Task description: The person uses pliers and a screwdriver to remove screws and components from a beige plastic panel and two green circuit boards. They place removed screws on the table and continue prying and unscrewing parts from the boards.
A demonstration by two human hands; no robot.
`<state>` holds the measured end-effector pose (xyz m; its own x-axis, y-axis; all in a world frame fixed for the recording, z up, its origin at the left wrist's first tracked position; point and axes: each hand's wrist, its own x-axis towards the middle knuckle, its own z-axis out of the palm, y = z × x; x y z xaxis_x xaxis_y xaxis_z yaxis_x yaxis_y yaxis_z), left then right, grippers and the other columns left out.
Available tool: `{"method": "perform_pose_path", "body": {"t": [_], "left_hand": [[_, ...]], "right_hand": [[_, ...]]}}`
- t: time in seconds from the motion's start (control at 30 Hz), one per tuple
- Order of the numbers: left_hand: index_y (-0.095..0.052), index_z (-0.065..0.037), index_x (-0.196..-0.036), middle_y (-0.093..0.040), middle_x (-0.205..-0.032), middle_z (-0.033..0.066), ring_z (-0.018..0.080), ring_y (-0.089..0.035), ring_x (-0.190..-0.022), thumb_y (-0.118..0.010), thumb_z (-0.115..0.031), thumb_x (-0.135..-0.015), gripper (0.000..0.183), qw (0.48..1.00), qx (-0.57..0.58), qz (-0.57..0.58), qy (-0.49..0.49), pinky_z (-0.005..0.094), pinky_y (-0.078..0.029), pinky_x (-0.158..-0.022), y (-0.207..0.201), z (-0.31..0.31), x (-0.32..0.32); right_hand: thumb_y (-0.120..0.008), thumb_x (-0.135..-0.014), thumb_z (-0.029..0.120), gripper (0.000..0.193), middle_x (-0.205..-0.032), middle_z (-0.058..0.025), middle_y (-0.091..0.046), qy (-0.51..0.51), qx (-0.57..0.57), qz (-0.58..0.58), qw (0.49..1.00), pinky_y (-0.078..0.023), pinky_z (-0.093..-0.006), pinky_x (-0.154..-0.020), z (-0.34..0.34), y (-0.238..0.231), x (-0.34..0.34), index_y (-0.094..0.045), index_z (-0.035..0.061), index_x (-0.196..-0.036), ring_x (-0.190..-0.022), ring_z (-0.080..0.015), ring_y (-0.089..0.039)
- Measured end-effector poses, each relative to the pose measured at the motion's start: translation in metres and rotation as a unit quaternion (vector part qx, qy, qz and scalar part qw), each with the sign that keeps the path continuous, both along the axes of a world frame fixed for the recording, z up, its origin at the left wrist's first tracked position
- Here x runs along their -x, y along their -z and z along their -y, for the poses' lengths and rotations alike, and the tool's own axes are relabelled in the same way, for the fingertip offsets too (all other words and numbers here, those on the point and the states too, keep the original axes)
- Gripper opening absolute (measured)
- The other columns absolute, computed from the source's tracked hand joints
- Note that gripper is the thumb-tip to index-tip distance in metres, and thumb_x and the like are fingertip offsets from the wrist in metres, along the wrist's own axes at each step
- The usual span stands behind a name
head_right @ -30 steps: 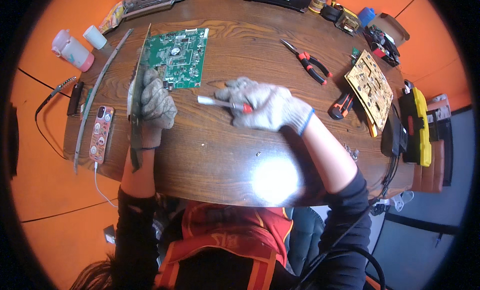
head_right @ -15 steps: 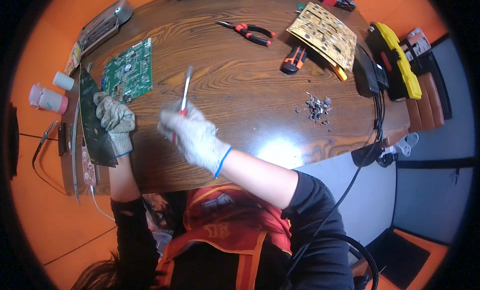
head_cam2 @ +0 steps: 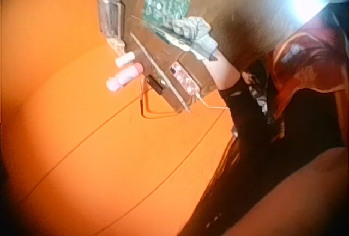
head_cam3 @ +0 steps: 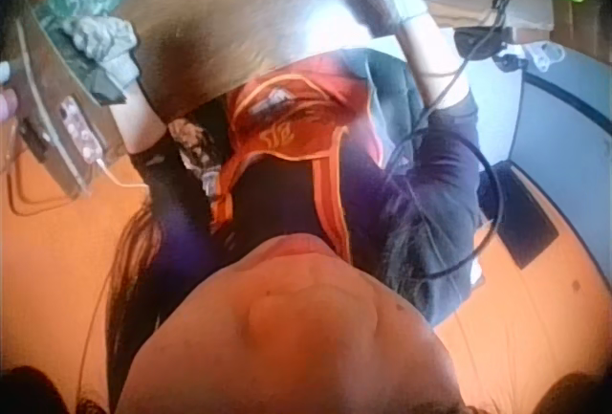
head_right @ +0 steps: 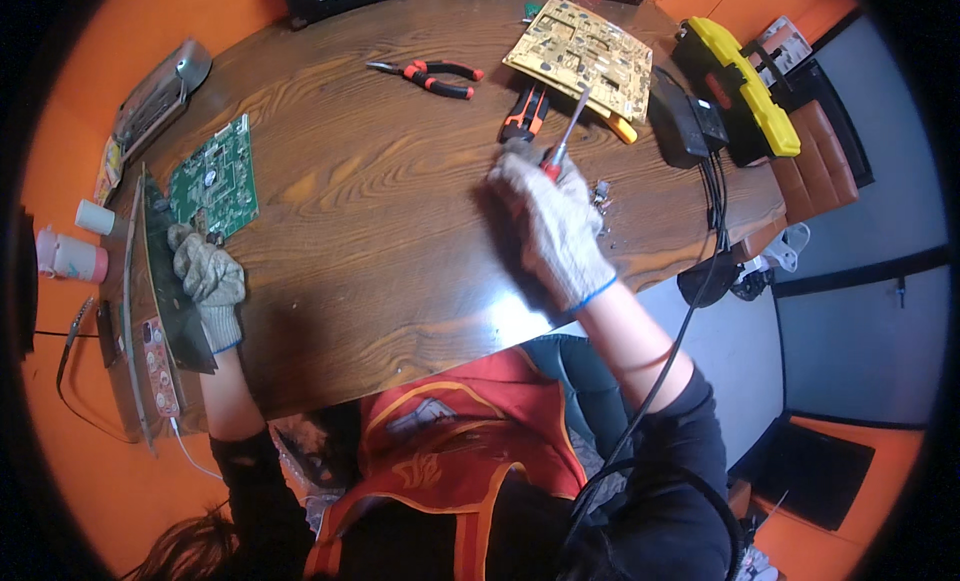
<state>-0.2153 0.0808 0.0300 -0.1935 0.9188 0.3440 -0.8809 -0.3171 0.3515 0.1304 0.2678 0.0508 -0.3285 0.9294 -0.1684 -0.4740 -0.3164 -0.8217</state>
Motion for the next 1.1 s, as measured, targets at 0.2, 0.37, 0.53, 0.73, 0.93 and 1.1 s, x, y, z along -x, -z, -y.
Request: {"method": "perform_pose_path", "body": {"t": [0.2,0.37,0.53,0.73,0.93,1.1], "left_hand": [[-0.048,-0.005,-0.138,-0.054,-0.064,-0.0014,0.0114,-0.043,-0.039,-0.04,-0.023,-0.103,0.04,0.96,0.168,-0.164,-0.154,0.0235,-0.038,-0.038,0.005,-0.002,-0.022],[-0.054,0.003,-0.128,-0.066,-0.11,0.0091,0.0173,-0.064,-0.095,-0.054,-0.026,-0.095,0.043,0.918,0.282,-0.234,-0.151,0.0301,-0.055,-0.076,0.017,-0.004,-0.024],[-0.059,0.005,-0.118,-0.067,-0.102,0.0086,0.0139,-0.062,-0.097,-0.055,-0.017,-0.093,0.034,0.865,0.318,-0.332,-0.203,0.0281,-0.049,-0.088,0.006,-0.005,-0.054],[-0.061,0.003,-0.117,-0.068,-0.102,0.0073,0.0122,-0.063,-0.092,-0.06,-0.009,-0.089,0.031,0.873,0.374,-0.265,-0.165,0.0251,-0.05,-0.084,-0.02,-0.005,-0.078],[-0.061,0.003,-0.116,-0.068,-0.102,0.0072,0.0124,-0.064,-0.091,-0.061,-0.01,-0.089,0.03,0.91,0.313,-0.255,-0.1,0.0257,-0.052,-0.081,-0.026,-0.007,-0.079],[-0.062,0.002,-0.115,-0.069,-0.101,0.0067,0.0121,-0.064,-0.09,-0.062,-0.011,-0.089,0.029,0.9,0.323,-0.269,-0.115,0.0254,-0.052,-0.081,-0.019,-0.008,-0.08]], "right_hand": [[-0.07,-0.085,0.008,0.028,-0.106,-0.016,-0.068,-0.156,0.086,-0.001,0.984,-0.058,-0.0365,-0.082,0.058,-0.008,0.015,-0.06,-0.0001,-0.11,-0.092,-0.0263,-0.068],[-0.065,-0.088,0.002,0.027,-0.093,-0.005,-0.063,-0.013,-0.04,0.102,0.994,-0.052,-0.0246,-0.068,0.033,-0.008,0.01,-0.055,0.0034,-0.114,-0.081,-0.0127,-0.062],[-0.065,-0.091,0.009,0.026,-0.082,-0.0003,-0.059,-0.062,-0.277,0.403,0.87,-0.045,-0.023,-0.066,0.047,-0.035,0.02,-0.054,0.0067,-0.114,-0.071,-0.0088,-0.055],[-0.062,-0.092,0.016,0.032,-0.078,-0.0084,-0.064,-0.124,-0.36,0.514,0.769,-0.048,-0.0301,-0.069,0.06,-0.065,0.044,-0.058,0.0103,-0.123,-0.071,-0.017,-0.062],[-0.069,-0.085,0.018,0.037,-0.104,-0.0126,-0.068,-0.132,-0.388,0.509,0.757,-0.052,-0.0319,-0.084,0.065,-0.07,0.039,-0.062,0.0072,-0.12,-0.091,-0.0211,-0.068],[-0.071,-0.081,0.012,0.04,-0.108,-0.0122,-0.067,-0.14,-0.455,0.5,0.723,-0.051,-0.0327,-0.086,0.07,-0.065,0.032,-0.062,0.0043,-0.119,-0.095,-0.022,-0.066]]}}
